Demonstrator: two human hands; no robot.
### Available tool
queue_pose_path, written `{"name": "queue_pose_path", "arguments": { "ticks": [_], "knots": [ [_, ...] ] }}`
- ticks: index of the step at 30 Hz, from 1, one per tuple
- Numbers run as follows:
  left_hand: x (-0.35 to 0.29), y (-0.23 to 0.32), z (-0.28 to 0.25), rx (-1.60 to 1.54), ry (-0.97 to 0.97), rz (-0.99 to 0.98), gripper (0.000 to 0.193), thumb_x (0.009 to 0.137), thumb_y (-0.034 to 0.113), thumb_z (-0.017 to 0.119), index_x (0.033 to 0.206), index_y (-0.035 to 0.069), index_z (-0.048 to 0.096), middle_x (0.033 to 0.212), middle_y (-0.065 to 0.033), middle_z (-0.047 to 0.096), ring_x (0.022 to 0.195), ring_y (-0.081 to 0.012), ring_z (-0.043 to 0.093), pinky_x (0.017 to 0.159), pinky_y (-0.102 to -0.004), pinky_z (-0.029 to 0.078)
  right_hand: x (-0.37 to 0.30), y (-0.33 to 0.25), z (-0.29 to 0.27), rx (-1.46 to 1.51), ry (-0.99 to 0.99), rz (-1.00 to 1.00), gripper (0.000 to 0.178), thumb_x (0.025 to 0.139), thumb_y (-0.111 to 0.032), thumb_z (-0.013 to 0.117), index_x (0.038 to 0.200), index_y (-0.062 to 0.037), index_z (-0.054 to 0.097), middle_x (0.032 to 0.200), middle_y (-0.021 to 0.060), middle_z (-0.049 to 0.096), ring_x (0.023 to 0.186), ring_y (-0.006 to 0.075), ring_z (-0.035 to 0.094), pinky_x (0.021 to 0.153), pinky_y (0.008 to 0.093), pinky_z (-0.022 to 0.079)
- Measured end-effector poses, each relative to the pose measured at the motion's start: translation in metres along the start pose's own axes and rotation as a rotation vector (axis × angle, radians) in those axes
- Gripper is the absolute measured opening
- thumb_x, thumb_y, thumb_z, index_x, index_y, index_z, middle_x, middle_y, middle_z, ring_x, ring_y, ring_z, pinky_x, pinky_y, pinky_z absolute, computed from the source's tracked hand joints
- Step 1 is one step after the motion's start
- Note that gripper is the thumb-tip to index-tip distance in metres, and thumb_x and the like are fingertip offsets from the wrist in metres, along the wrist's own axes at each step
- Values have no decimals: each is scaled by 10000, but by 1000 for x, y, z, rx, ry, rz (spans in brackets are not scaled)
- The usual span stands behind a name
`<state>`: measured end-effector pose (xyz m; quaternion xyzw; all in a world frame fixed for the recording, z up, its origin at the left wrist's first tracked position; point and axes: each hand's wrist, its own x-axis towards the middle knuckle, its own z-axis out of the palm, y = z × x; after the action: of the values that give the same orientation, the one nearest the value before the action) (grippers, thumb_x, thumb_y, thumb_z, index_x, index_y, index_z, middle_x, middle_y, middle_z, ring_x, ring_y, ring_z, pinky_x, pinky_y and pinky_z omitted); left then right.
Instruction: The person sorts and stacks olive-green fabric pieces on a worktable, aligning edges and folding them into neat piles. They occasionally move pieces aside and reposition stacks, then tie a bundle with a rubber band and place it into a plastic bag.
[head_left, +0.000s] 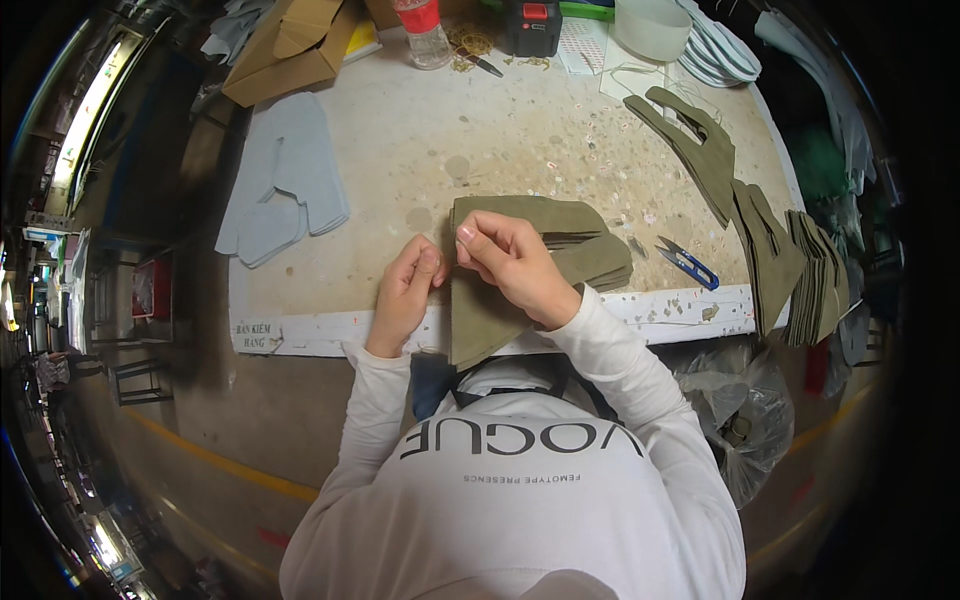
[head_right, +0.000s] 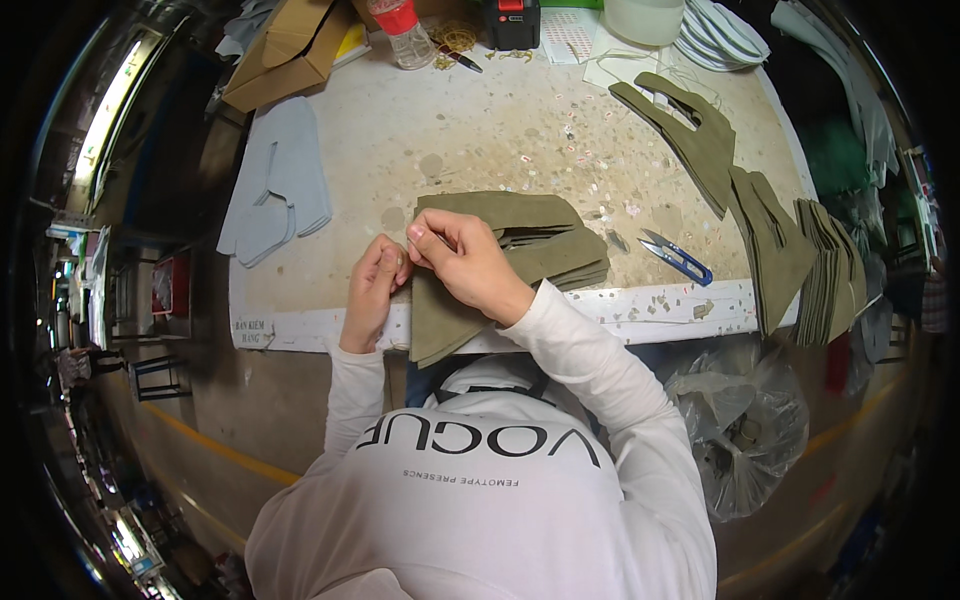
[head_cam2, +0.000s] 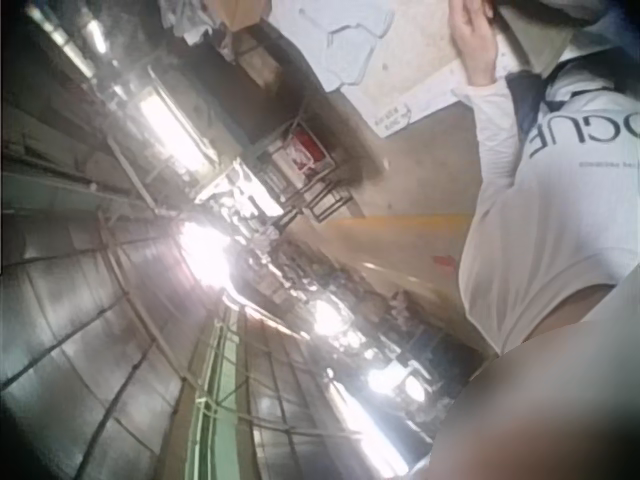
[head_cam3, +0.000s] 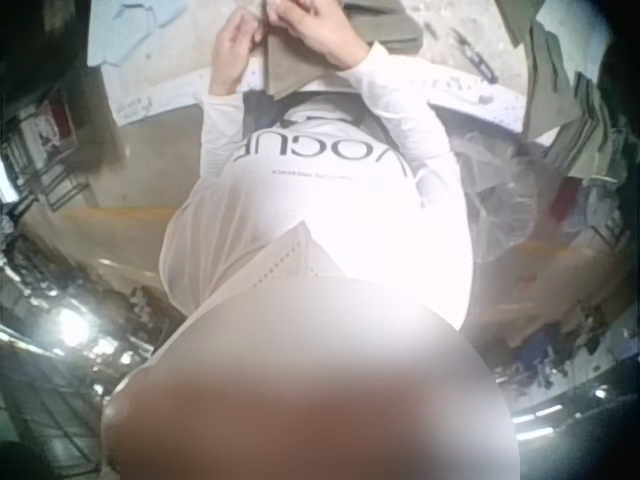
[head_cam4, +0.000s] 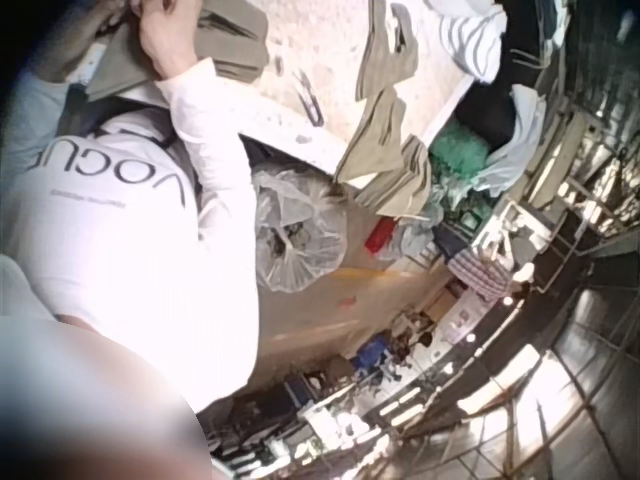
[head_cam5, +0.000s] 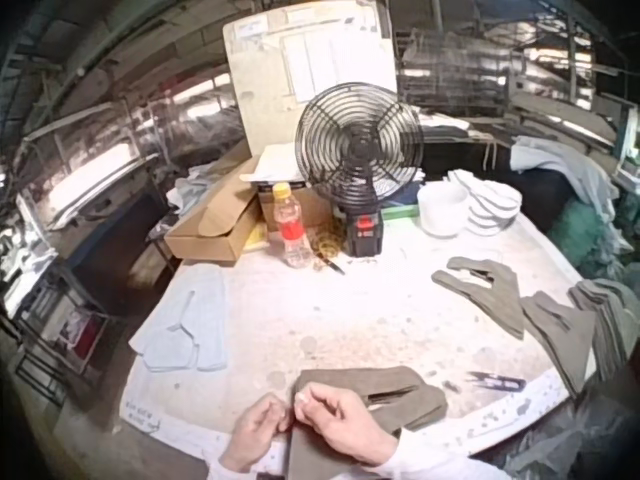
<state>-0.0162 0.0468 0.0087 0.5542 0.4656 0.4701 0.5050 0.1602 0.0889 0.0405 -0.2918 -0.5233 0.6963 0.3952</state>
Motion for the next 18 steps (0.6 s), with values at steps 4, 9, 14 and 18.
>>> {"name": "queue_pose_path", "arguments": {
  "ticks": [4, 9, 14, 18],
  "knots": [
    [-1, -1, -3, 3, -14, 1, 328, 1076, 297, 441, 842, 70, 476, 757, 13, 480, 717, -74, 411, 680, -220, 350, -3, 1, 0, 95, 22, -54, 312, 1043, -260, 512, 805, -64, 558, 661, -63, 463, 607, 32, 379, 549, 200, 306],
    [1, 11, 0, -251, 146, -340, 302, 1062, 279, 483, 880, 47, 546, 772, 8, 522, 754, -75, 475, 706, -212, 381, -14, -1, 5, -346, -84, -402, 165, 965, -127, 577, 872, 2, 623, 743, 82, 657, 678, 144, 633, 647, 294, 493],
    [-11, 14, 16, 62, 163, 207, 113, 974, 47, 605, 1038, -33, 653, 901, -28, 585, 801, -90, 533, 744, -204, 422, -5, 0, 7, -45, 15, -396, 106, 945, -92, 598, 913, -10, 657, 906, 80, 635, 772, 156, 619, 701, 281, 485],
    [-16, 13, 6, 220, 177, 171, 106, 983, 59, 596, 1000, -30, 649, 926, -31, 596, 842, -85, 528, 768, -206, 410, -7, -4, 1, -295, 91, -252, 94, 956, -109, 609, 952, -19, 638, 1026, 61, 597, 871, 140, 615, 750, 267, 497]
  ]
}}
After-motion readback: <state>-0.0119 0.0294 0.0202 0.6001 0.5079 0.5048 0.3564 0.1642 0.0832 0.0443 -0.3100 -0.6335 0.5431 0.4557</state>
